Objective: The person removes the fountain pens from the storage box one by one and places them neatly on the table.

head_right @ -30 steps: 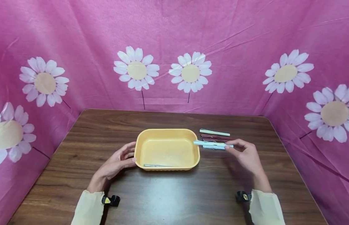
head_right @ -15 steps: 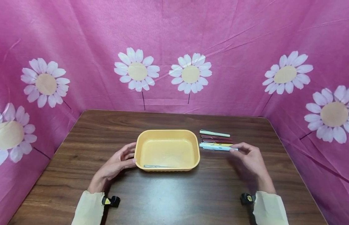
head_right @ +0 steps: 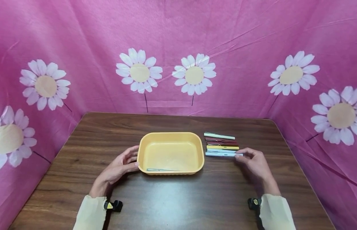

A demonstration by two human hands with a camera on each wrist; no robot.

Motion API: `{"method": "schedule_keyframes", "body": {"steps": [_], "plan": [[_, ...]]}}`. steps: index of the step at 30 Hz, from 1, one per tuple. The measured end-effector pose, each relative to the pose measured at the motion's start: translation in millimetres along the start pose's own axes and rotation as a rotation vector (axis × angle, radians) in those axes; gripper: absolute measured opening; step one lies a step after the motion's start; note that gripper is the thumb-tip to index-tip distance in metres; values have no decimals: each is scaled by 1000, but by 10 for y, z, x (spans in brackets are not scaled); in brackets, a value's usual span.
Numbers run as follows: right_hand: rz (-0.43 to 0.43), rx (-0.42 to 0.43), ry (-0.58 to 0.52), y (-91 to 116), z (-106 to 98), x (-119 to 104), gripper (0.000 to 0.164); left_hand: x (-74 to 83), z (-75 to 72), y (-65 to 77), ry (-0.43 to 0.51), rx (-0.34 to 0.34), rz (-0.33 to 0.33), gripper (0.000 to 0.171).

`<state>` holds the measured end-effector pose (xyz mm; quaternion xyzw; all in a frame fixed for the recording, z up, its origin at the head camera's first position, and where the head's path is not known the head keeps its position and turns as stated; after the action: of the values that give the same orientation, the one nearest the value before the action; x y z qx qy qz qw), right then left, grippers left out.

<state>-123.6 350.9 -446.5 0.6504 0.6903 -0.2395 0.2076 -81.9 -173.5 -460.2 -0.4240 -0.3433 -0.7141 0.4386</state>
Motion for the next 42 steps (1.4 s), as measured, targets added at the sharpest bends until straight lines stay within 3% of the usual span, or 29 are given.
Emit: {"method": "schedule_keyframes", "body": {"steps": [8,42], "plan": [[-77,-61,124,-48,34,16,19,17,1,21,-7,-4,0,72],[-41,-138,269,-194,67,78,15,-21,5,-16,-4,14,3,71]]}}
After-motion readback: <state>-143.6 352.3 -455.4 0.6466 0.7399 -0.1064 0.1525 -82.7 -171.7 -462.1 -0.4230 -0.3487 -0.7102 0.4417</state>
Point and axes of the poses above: each hand's wrist, its own y-axis away from the middle knuckle, its own z-axis out of the palm, x = y × z, the point moved 1 cm from there along -y, towards the middle knuckle, and after that the axes turned 14 degrees about y, right-handed, at the moved point
